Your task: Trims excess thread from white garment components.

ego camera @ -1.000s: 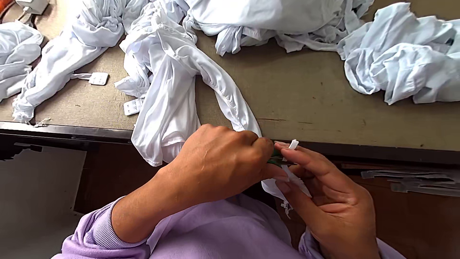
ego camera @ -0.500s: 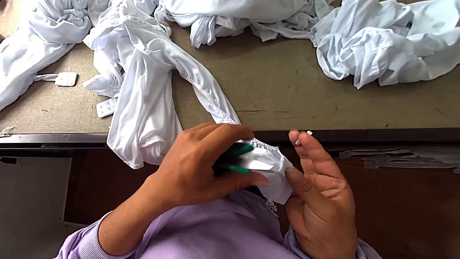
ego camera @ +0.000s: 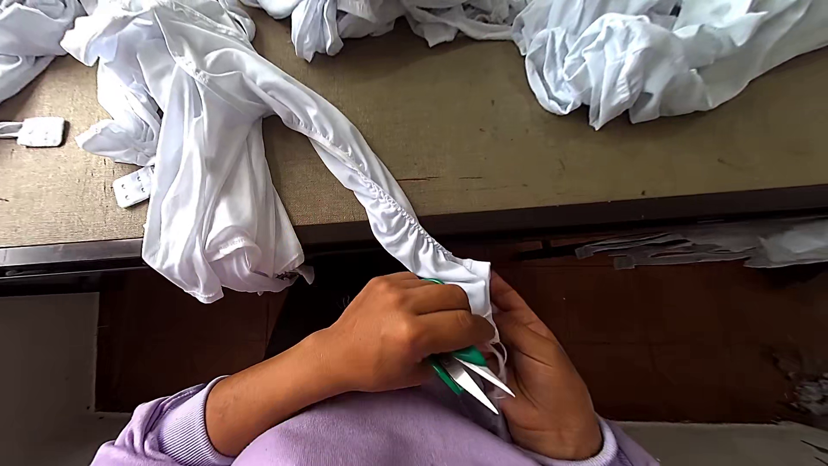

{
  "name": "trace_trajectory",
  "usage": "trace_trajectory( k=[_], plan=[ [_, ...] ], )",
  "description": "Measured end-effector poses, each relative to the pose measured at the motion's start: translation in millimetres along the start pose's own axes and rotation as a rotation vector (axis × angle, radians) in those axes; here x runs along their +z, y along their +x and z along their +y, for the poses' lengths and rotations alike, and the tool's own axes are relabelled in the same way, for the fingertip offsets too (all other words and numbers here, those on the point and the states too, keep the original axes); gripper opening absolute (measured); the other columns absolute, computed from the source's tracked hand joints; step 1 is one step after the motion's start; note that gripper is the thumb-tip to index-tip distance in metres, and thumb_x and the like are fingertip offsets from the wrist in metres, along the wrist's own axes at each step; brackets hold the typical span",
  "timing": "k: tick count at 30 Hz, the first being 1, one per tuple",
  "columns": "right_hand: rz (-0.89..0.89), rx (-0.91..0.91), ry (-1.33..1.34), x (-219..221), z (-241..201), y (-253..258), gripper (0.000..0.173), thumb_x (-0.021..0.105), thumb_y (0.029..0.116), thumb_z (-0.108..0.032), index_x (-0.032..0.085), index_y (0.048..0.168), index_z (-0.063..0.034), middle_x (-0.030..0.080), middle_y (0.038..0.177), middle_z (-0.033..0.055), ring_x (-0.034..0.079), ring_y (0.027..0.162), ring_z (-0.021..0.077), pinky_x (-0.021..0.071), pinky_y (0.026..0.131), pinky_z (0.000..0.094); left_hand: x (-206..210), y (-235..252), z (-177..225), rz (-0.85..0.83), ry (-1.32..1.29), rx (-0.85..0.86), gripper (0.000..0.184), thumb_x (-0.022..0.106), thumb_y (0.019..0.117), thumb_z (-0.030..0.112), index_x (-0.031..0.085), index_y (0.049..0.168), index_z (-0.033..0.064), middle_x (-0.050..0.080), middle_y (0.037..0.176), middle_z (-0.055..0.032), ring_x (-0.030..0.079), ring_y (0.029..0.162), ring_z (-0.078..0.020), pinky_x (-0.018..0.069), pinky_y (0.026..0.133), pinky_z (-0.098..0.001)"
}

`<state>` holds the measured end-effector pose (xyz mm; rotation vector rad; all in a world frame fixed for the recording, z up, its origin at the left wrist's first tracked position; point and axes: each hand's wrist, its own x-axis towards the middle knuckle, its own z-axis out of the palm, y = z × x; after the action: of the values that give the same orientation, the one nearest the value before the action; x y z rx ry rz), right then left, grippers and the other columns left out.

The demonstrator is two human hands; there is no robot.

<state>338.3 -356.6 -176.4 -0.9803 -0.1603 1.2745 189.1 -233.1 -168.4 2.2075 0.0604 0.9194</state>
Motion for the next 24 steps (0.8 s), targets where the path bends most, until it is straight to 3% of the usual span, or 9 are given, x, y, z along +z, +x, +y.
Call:
trace_trajectory(
  k=[2,3,5,6,7,10,15,17,24],
  plan=[
    [0.014,-0.163,-0.3,-6,7,-1,0.036,0.062,0.0943,-0.008,0.064,0.129,-0.0179,0.072,0.117,-0.0008,0.071,0.1,0.0071,0.0611,0.082,0.0247,-7,4,0,-0.02,-0.107,-0.073,0.012,0.069,0.0863,0.003,0.078,0.093,0.0009,0.069,0.082,-0.006,0.065,0.08,-0.0125,0.0528,0.07,-0.0254],
    [-0.015,-0.332,-0.548,-11,11,-2,0.041,0.067,0.0925,-0.011,0.06,0.132,-0.0204,0.066,0.128,-0.0081,0.065,0.113,0.0026,0.0566,0.092,0.0216,-11,6,-1,-0.038,-0.154,-0.106,0.012,0.068,0.0858,0.002,0.077,0.094,0.0,0.069,0.082,-0.006,0.064,0.079,-0.0114,0.0527,0.07,-0.0241],
    [-0.134,-0.697,-0.921,-13,9,0,0.05,0.07,0.0937,-0.024,0.053,0.141,-0.026,0.046,0.155,-0.0086,0.044,0.143,0.0114,0.0431,0.116,0.0319,-17,9,-2,-0.07,-0.233,-0.164,0.013,0.067,0.0858,0.001,0.076,0.094,-0.0009,0.066,0.081,-0.005,0.062,0.077,-0.0091,0.0509,0.067,-0.0222],
    [-0.189,-0.802,-0.973,-8,5,1,0.054,0.071,0.0938,-0.026,0.05,0.144,-0.0289,0.043,0.158,-0.0073,0.041,0.147,0.0164,0.0401,0.12,0.037,-18,10,-2,-0.082,-0.261,-0.185,0.012,0.067,0.0857,0.001,0.076,0.093,-0.0011,0.065,0.08,-0.0043,0.061,0.077,-0.0083,0.0501,0.067,-0.0216],
    [-0.238,-0.83,-0.959,-2,2,2,0.058,0.072,0.0939,-0.026,0.047,0.146,-0.0309,0.044,0.158,-0.0071,0.046,0.144,0.0167,0.043,0.118,0.0364,-20,11,-2,-0.084,-0.286,-0.2,0.012,0.067,0.0859,0.002,0.076,0.093,-0.0015,0.065,0.079,-0.0042,0.06,0.077,-0.0082,0.0493,0.068,-0.0215],
    [-0.254,-0.766,-0.847,12,1,6,0.054,0.072,0.0953,-0.018,0.047,0.142,-0.0305,0.056,0.143,-0.0102,0.067,0.11,0.0052,0.0586,0.092,0.0213,-23,14,-2,-0.015,-0.319,-0.219,0.01,0.068,0.086,0.0,0.074,0.092,-0.0044,0.064,0.08,-0.006,0.06,0.078,-0.0085,0.0491,0.069,-0.0208],
    [-0.307,-0.776,-0.839,15,1,10,0.041,0.068,0.0988,-0.016,0.051,0.134,-0.031,0.059,0.134,-0.0111,0.065,0.111,0.0047,0.0577,0.09,0.0186,-36,20,-4,0.148,-0.251,-0.261,0.007,0.068,0.09,-0.001,0.072,0.091,-0.0065,0.062,0.078,-0.0067,0.057,0.075,-0.0053,0.0467,0.066,-0.0171],
    [-0.345,-0.756,-0.844,15,0,9,0.031,0.067,0.0997,-0.019,0.061,0.129,-0.0279,0.062,0.134,-0.0096,0.065,0.115,0.0061,0.0578,0.091,0.0193,-38,22,-4,0.179,-0.244,-0.271,0.007,0.067,0.0901,-0.001,0.072,0.09,-0.0068,0.062,0.078,-0.0067,0.057,0.075,-0.005,0.0462,0.066,-0.0167],
    [-0.404,-0.656,-0.835,20,-13,9,0.018,0.067,0.0998,-0.019,0.077,0.115,-0.0219,0.071,0.116,-0.0108,0.068,0.101,0.0017,0.0584,0.083,0.015,-42,28,-2,0.125,-0.186,-0.219,0.01,0.072,0.0877,0.001,0.072,0.095,-0.0064,0.064,0.082,-0.0083,0.059,0.077,-0.0085,0.0484,0.068,-0.0208]
  ],
)
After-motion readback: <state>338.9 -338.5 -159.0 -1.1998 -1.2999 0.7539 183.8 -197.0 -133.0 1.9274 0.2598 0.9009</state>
